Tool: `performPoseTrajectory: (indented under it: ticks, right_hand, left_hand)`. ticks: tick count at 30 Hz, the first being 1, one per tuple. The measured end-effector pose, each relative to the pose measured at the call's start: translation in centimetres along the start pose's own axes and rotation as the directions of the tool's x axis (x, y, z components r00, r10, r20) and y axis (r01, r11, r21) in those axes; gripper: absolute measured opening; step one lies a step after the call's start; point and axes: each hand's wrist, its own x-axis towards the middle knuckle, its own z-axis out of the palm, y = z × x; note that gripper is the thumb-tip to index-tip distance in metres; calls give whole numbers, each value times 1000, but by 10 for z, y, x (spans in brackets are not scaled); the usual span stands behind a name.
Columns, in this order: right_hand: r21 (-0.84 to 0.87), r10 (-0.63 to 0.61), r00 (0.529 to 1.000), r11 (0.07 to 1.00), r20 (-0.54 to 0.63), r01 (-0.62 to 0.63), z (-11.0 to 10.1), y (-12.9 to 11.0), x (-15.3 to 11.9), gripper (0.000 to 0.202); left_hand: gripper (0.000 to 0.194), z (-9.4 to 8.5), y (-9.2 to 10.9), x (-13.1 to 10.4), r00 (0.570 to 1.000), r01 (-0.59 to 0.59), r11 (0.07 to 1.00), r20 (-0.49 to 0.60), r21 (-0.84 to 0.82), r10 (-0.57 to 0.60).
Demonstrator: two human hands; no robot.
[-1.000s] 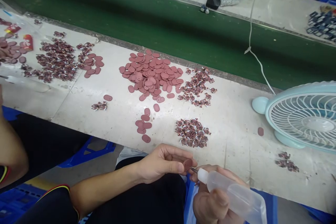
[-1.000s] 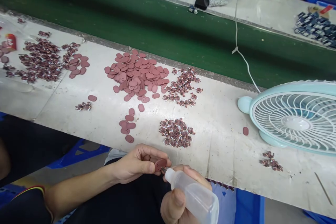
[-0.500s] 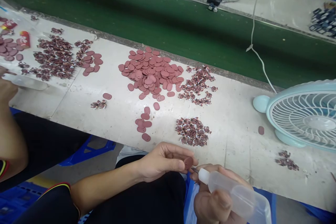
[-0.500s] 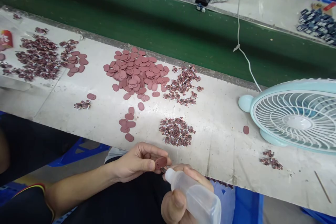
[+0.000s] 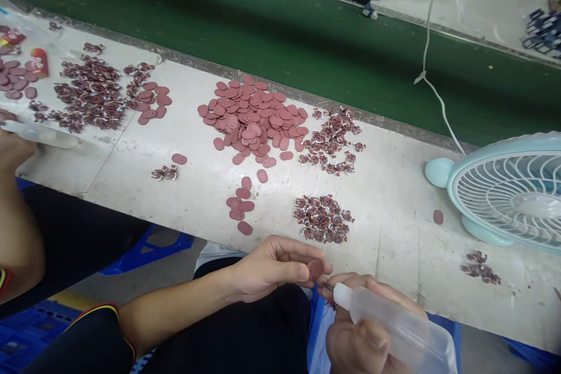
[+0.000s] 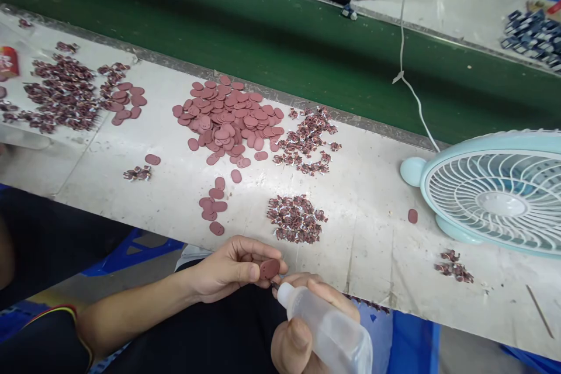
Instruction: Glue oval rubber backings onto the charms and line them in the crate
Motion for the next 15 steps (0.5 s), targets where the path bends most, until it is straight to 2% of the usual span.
performPoseTrajectory:
  ticks: [2, 4, 5, 6, 7, 8, 9, 10, 11, 12, 13, 14, 15]
  right_hand:
    - [80, 150, 986, 985, 74, -155, -16, 2, 8, 23]
    - [156, 357, 925, 914, 132, -375, -41, 11, 24, 29]
    - [222, 460, 875, 847, 149, -483, -55, 17, 34, 35]
    - [301, 597, 771, 711, 219, -636, -69, 26, 46, 36]
    - [436, 689, 670, 531, 278, -727, -83, 35, 57, 34]
    - [560, 698, 455, 92, 554, -823, -95, 44, 67, 21]
    - [546, 628, 273, -291, 728, -786, -105, 53, 75, 17]
    - [534, 530, 232, -536, 816, -654, -113, 60, 80, 29]
    - [511, 458, 240, -678, 856, -528, -120, 65, 83, 40]
    - [538, 449, 296, -721, 843, -436, -124, 68, 83, 47]
    - [587, 463, 372, -714, 805, -382, -125, 69, 80, 52]
    - [598, 453, 414, -720, 789, -353, -124, 69, 75, 56]
    - [648, 473, 456, -651, 753, -395, -121, 67, 68, 56]
  left_hand:
    - [38, 0, 0, -1, 1000, -12, 1000, 19, -15, 12]
    - [35, -1, 0, -1, 999, -30, 999, 27, -27, 31]
    - [33, -2, 1, -2, 999, -39, 999, 26, -31, 40]
    - [30, -3, 2, -2, 999, -48, 998, 18, -35, 48]
    - [28, -6, 4, -3, 998, -56, 998, 6, -42, 57]
    - [25, -9, 7, -4, 998, -66, 997, -10, -50, 66]
    - [23, -12, 10, -5, 997, -77, 996, -34, -55, 75]
    - [21, -16, 13, -7, 994, -89, 994, -67, -57, 85]
    - [19, -21, 16, -9, 990, -100, 993, -104, -54, 95]
    - [18, -25, 19, -11, 985, -110, 993, -142, -47, 103]
    - [19, -30, 22, -14, 978, -119, 992, -176, -37, 111]
    - [20, -34, 25, -16, 972, -126, 992, -205, -26, 118]
    - [22, -37, 27, -18, 966, -130, 991, -226, -18, 123]
